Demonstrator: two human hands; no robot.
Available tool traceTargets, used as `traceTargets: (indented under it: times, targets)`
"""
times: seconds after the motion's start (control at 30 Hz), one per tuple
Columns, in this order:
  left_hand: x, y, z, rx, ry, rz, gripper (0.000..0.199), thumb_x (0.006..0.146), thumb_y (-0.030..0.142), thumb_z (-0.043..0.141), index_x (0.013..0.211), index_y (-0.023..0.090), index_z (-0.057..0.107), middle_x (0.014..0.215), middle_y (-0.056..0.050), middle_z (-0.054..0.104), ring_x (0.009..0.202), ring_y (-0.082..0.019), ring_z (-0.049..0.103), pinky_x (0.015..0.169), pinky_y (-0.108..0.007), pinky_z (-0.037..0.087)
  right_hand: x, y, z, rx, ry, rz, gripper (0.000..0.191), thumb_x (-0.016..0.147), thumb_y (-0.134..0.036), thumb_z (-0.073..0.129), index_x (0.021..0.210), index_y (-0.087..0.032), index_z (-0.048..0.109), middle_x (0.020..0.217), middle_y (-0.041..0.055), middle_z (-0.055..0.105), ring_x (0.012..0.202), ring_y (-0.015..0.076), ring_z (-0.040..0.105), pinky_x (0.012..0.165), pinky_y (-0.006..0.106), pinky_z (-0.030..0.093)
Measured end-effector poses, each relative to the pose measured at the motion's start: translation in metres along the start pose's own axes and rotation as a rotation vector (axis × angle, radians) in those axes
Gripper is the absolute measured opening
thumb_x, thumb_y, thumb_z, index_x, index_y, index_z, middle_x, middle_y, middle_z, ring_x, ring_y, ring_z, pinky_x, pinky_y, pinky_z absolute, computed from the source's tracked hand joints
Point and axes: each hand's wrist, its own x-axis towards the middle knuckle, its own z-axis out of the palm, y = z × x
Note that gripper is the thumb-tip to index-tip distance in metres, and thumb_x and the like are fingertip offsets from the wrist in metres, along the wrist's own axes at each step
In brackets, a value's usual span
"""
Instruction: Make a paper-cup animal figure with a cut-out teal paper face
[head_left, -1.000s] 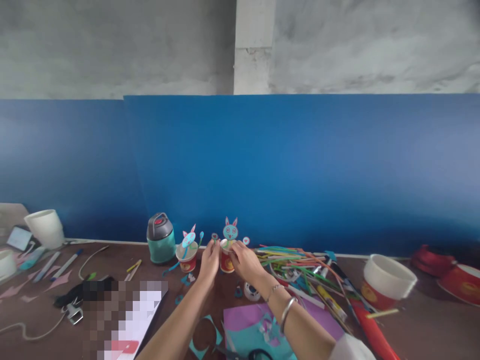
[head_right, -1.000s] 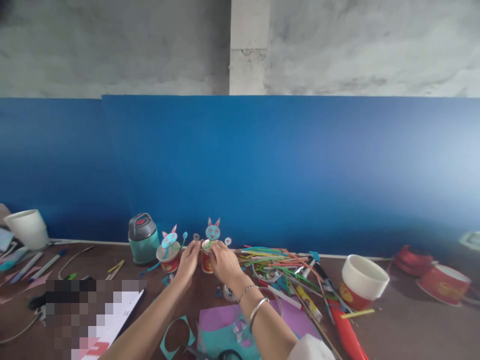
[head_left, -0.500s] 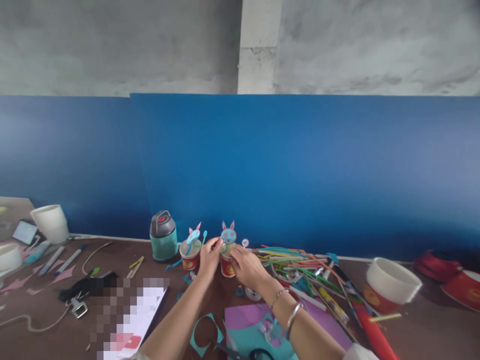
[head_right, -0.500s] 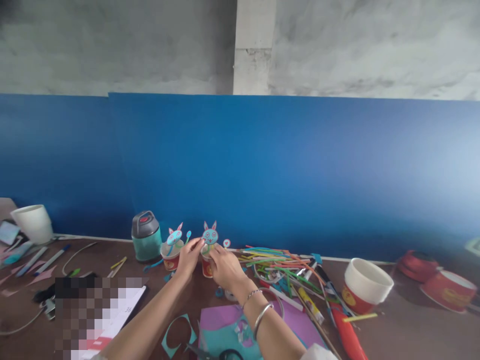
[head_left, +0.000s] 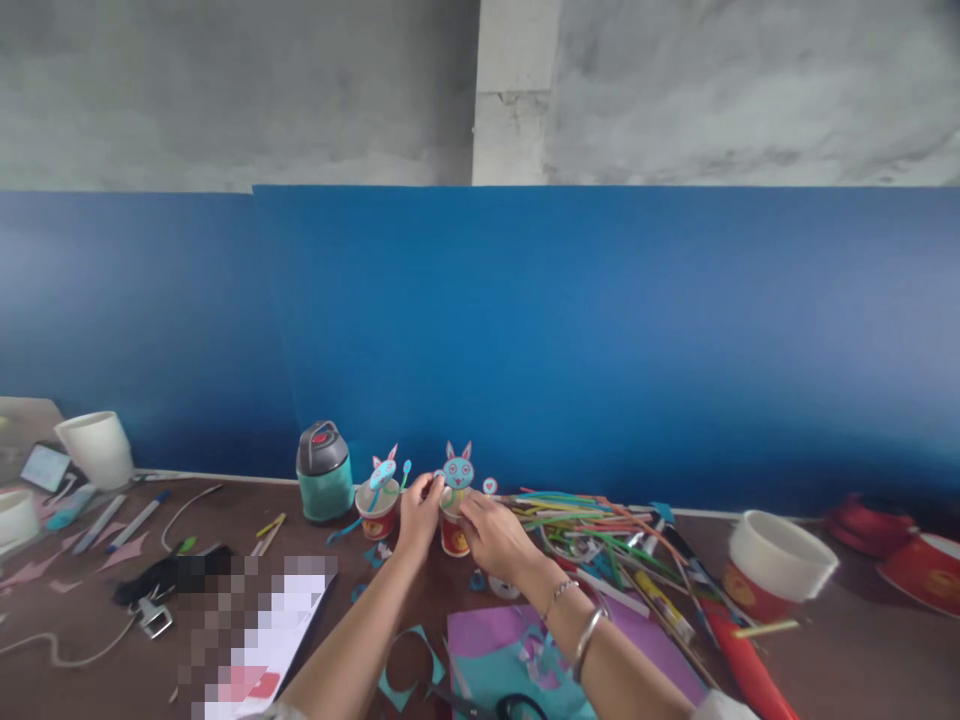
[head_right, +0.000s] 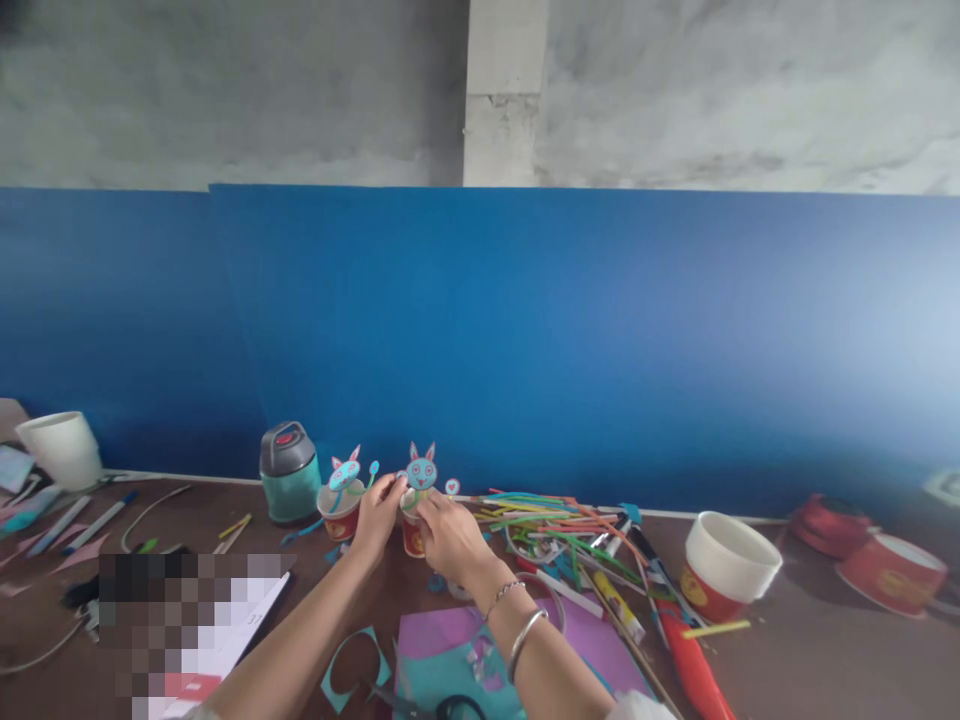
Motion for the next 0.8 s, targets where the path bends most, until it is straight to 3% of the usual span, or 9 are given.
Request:
traceTargets:
  times: [0.2,0.43,0.63,0.8]
  targets:
    - [0.002,0.007,-0.005,0.022,-0.053,0.030,0.029,0.078,0.041,0.054,0.075,0.015,0.066,0.067,-0.002,0.066,0.065,-0.018,0.060,0.059,-0.024,0.043,0.000,0.000,-0.004,-0.001,0.008,-0.037,0.020,0.084,-0.008,0.043,0.095,-0.018,0.056,0.099,0.0075,0.059,0.092,0.0180,0.055,0.079,0.027,0.043]
    - [-0.001,0.012,-0.002,0.071,0.008,0.054,0.022,0.078,0.035,0.051,0.072,0.018,0.063,0.062,0.000,0.059,0.062,-0.017,0.055,0.060,-0.026,0.041,0.000,-0.005,-0.003,-0.031,-0.010,-0.001,0.015,0.086,-0.011,0.043,0.088,-0.017,0.057,0.091,0.0074,0.059,0.081,0.0181,0.056,0.071,0.026,0.043]
    - [-0.001,0.008,0.000,0.017,0.012,-0.027,0.027,0.076,0.040,0.056,0.081,0.016,0.067,0.071,-0.003,0.066,0.070,-0.021,0.060,0.065,-0.029,0.044,0.000,-0.003,-0.002,-0.003,0.025,0.026,0.019,0.084,-0.009,0.043,0.092,-0.019,0.057,0.098,0.0063,0.059,0.088,0.0176,0.055,0.074,0.025,0.042]
    - [-0.001,-0.002,-0.001,-0.057,0.022,-0.104,0.041,0.073,0.051,0.058,0.086,0.012,0.064,0.076,-0.006,0.068,0.074,-0.022,0.063,0.066,-0.030,0.047,0.010,0.001,0.001,0.025,0.053,0.073,0.017,0.086,-0.010,0.042,0.084,-0.018,0.057,0.089,0.0057,0.059,0.082,0.0174,0.055,0.069,0.025,0.040]
